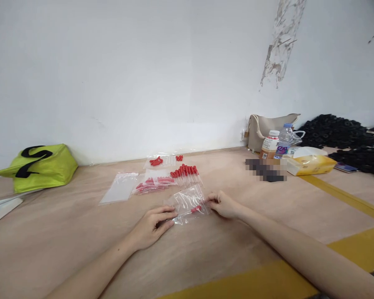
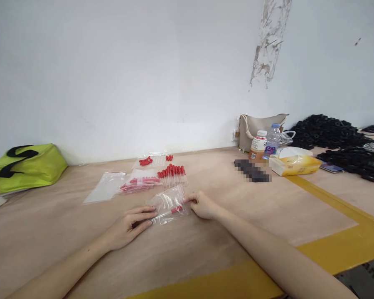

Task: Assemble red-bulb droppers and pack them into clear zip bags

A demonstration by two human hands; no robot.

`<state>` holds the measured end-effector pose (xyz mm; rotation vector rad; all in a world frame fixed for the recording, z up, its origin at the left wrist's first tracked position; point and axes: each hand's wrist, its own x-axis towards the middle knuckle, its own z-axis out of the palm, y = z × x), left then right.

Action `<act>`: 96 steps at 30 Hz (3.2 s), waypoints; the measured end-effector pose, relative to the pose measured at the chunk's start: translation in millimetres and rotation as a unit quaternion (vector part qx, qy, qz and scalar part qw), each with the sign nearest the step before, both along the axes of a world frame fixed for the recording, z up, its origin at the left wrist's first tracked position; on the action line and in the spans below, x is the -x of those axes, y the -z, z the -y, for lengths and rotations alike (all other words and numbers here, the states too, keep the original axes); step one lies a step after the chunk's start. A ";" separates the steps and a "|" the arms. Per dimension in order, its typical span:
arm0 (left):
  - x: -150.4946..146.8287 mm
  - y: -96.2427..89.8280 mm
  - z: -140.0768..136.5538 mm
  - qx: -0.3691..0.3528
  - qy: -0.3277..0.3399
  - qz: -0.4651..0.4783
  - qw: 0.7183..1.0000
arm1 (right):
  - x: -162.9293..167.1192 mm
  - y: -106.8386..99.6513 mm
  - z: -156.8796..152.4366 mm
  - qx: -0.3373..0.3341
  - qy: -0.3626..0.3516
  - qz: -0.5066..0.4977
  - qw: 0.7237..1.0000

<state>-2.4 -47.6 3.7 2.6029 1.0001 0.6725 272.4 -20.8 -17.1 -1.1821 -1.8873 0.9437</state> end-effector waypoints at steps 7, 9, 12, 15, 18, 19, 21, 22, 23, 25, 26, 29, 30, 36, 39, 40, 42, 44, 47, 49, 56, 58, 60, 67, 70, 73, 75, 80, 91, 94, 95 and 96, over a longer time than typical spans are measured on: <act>3.0 -0.4 -1.3 0.049 -0.005 -0.013 0.999 | -10.3 -24.7 -71.7 -0.025 0.252 0.003 0.967; 3.5 0.9 -2.4 0.052 -0.001 -0.012 0.999 | -4.5 -30.3 -96.5 -0.025 0.274 0.007 0.961; 3.5 1.5 -2.2 0.053 0.002 -0.009 0.999 | 8.7 -29.7 -126.6 0.008 0.303 0.009 0.953; 2.9 0.2 -0.6 0.056 0.004 -0.006 0.998 | 19.4 -22.4 -147.5 0.048 0.334 0.002 0.941; 2.8 -0.3 0.2 0.064 0.006 -0.001 0.998 | 25.5 -15.6 -161.0 0.077 0.343 -0.008 0.936; 3.0 0.1 0.1 0.065 0.006 0.002 0.998 | 26.9 -14.2 -164.1 0.084 0.344 -0.013 0.935; 3.4 1.6 -0.7 0.063 0.004 0.009 0.998 | 29.0 -13.3 -168.4 0.096 0.348 -0.027 0.932; 3.7 2.4 -1.3 0.061 0.003 0.011 0.998 | 29.7 -13.8 -169.6 0.101 0.352 -0.036 0.930; 4.0 3.0 -1.7 0.060 0.002 0.011 0.998 | 30.1 -15.2 -170.2 0.107 0.358 -0.047 0.927; 4.2 3.5 -2.3 0.060 0.005 0.005 0.998 | 29.4 -20.2 -168.9 0.113 0.365 -0.075 0.921; 4.2 3.2 -2.4 0.061 0.008 0.002 0.998 | 28.1 -23.7 -166.7 0.114 0.363 -0.093 0.920; 3.6 1.3 -2.0 0.064 0.015 -0.002 0.998 | 19.3 -35.5 -152.1 0.105 0.337 -0.161 0.921; 3.3 0.6 -1.8 0.064 0.017 -0.002 0.998 | 14.6 -38.9 -144.2 0.096 0.327 -0.186 0.921; 2.8 -0.4 -2.3 0.069 0.014 -0.004 0.998 | -20.3 -37.4 -73.0 0.050 0.303 -0.284 0.908; 3.1 0.4 -2.9 0.060 0.011 -0.008 0.998 | -32.3 -24.2 -40.2 0.041 0.296 -0.315 0.901; 3.1 0.7 -3.0 0.058 0.009 -0.009 0.998 | -34.3 -19.5 -32.4 0.041 0.295 -0.328 0.896; 2.9 1.0 -2.9 0.057 0.006 -0.010 0.998 | -35.3 -11.1 -22.4 0.046 0.294 -0.351 0.888; 2.5 1.0 -2.4 0.056 0.007 -0.008 0.998 | -32.4 -4.9 -18.2 0.060 0.289 -0.364 0.884; 2.0 0.0 -0.7 0.050 0.006 -0.010 0.999 | -22.9 -1.1 -15.8 0.079 0.270 -0.387 0.878; 1.7 -1.0 0.6 0.043 0.002 -0.013 0.999 | -15.6 -1.6 -12.2 0.097 0.252 -0.411 0.871; 0.9 -2.7 3.4 0.031 -0.030 -0.014 0.999 | -11.2 -5.3 5.8 0.200 0.068 -0.312 0.926; 0.4 -3.3 3.5 0.031 -0.025 -0.012 0.999 | -14.7 -4.4 6.2 0.164 0.006 -0.229 0.960; -0.3 -4.0 3.4 0.028 -0.018 -0.007 0.999 | -15.6 -2.6 4.9 0.117 -0.027 -0.161 0.980; -1.1 -4.3 2.6 0.023 -0.011 -0.002 1.000 | 3.2 0.9 9.8 0.029 -0.025 -0.068 0.997; -0.7 -3.4 2.1 0.022 -0.010 0.001 1.000 | 4.2 -4.2 14.2 0.055 -0.076 -0.062 0.994; -0.7 -2.3 2.2 0.022 -0.007 0.009 1.000 | -4.3 -7.4 7.1 0.081 -0.064 -0.087 0.991; -0.9 -1.5 2.6 0.026 -0.015 0.014 0.999 | -12.0 -7.0 -6.7 0.062 0.023 -0.096 0.993; -1.4 -1.7 2.7 0.024 -0.022 0.023 0.999 | -17.4 -7.4 -59.1 -0.007 0.236 0.038 0.971; 6.6 -4.2 7.2 -0.024 -0.007 -0.049 0.999 | 20.3 -23.5 -124.5 0.021 0.296 0.151 0.943; 6.5 -4.6 8.8 -0.032 -0.010 -0.056 0.998 | 21.4 -24.4 -128.5 0.024 0.287 0.164 0.943; 6.4 -4.3 8.9 -0.033 -0.009 -0.053 0.998 | 21.8 -23.9 -129.6 0.026 0.284 0.167 0.944; 6.4 -3.9 9.0 -0.033 -0.008 -0.049 0.998 | 22.2 -23.1 -130.6 0.027 0.282 0.169 0.944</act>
